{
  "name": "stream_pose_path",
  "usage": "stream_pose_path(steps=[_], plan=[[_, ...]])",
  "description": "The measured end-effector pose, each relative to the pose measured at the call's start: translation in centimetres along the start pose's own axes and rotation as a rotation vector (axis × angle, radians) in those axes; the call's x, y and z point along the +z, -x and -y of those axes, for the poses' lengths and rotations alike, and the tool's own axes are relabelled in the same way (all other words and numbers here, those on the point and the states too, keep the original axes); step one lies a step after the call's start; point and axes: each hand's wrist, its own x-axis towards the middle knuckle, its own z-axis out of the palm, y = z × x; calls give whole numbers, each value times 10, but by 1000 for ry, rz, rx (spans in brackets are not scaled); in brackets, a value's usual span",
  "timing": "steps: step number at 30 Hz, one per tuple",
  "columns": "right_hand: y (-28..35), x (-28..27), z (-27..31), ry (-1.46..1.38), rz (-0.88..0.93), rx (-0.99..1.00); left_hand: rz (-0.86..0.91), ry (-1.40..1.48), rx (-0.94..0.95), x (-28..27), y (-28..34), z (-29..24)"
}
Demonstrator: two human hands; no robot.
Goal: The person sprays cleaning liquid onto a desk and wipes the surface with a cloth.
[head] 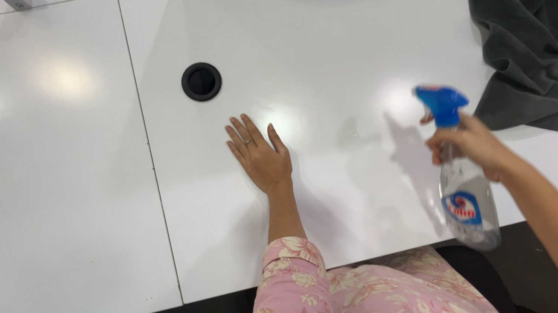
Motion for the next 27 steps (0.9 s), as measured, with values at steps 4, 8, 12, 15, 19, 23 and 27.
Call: stream_pose_path(steps=[4, 8, 12, 15, 19, 23, 27], plan=[[-10, -19, 40, -50, -40, -93, -6, 22, 0, -2, 1, 1], [-13, -24, 58, -145, -42, -105, 7, -3, -2, -2, 1, -1], [-14, -23, 43, -87, -33, -65, 4, -6, -2, -2, 0, -1], [-8, -19, 13, -29, -28, 7, 1, -6, -2, -2, 1, -1], [8, -18, -29, -3, 8, 110, 1, -10, -2, -2, 0, -1], [28, -16, -56, -15, 41, 167, -10, 7, 14, -3, 1, 0], [42, -16, -62, -1, 59, 199, -7, 19, 23, -1, 1, 1]])
